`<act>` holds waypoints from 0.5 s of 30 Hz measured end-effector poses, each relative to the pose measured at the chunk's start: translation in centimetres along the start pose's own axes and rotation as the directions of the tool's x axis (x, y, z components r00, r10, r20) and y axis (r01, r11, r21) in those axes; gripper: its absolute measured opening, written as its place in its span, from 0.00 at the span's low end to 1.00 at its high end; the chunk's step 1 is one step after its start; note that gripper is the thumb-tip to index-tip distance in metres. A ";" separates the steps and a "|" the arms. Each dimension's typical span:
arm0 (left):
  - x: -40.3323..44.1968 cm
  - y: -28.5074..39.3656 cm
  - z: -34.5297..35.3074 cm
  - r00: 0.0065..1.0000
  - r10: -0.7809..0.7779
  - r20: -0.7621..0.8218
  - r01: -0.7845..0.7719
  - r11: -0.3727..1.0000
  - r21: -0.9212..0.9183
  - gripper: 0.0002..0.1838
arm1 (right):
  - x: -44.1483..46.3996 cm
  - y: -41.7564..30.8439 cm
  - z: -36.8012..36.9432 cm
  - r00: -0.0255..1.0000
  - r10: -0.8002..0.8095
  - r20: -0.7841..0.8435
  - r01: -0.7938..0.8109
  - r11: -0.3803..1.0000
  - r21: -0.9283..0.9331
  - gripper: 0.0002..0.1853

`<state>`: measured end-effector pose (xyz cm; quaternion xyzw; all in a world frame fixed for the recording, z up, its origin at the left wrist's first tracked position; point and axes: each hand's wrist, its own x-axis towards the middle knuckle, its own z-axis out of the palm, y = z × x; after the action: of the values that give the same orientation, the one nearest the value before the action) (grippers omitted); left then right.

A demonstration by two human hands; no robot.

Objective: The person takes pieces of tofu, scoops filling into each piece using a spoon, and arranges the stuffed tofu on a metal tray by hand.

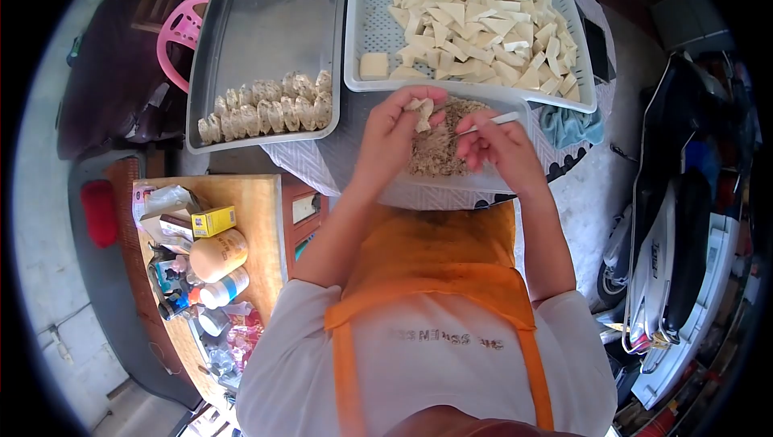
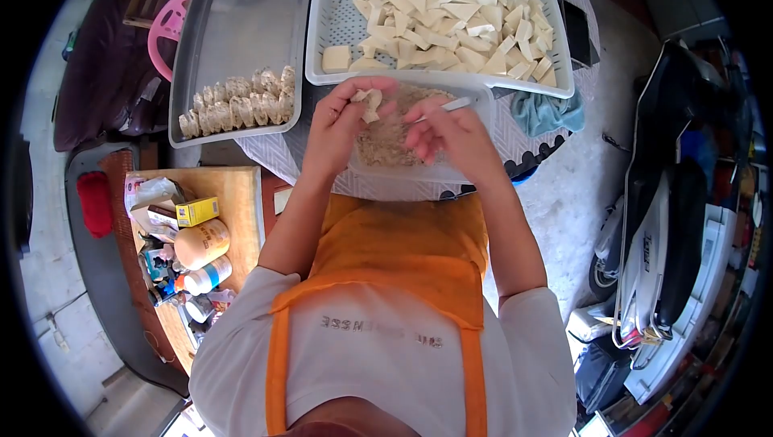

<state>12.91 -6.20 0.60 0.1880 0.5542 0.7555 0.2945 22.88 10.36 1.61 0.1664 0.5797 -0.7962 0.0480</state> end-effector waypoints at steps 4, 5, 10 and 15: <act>0.3 0.3 0.4 0.996 -0.019 0.087 0.000 0.976 0.218 0.20 | -1.5 -1.1 -1.1 0.974 -0.191 -0.124 0.208 0.968 0.139 0.18; 0.3 0.4 0.7 0.995 -0.013 0.101 -0.011 0.972 0.236 0.20 | -1.7 -1.3 -1.0 0.961 -0.227 -0.156 0.248 0.960 0.128 0.17; 0.3 -0.7 2.2 0.981 -0.180 0.069 0.180 0.984 0.007 0.21 | -2.1 -1.6 0.5 0.884 -0.366 -0.289 0.358 0.930 -0.084 0.15; 0.4 -0.6 2.1 0.958 -0.252 0.135 0.276 0.938 -0.209 0.19 | -2.6 -2.0 2.5 0.857 -0.427 -0.288 0.285 0.859 -0.426 0.15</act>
<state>14.04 -4.30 0.68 0.1171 0.4687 0.7560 0.4417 24.21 8.33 4.93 0.1900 0.7378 -0.6212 -0.1834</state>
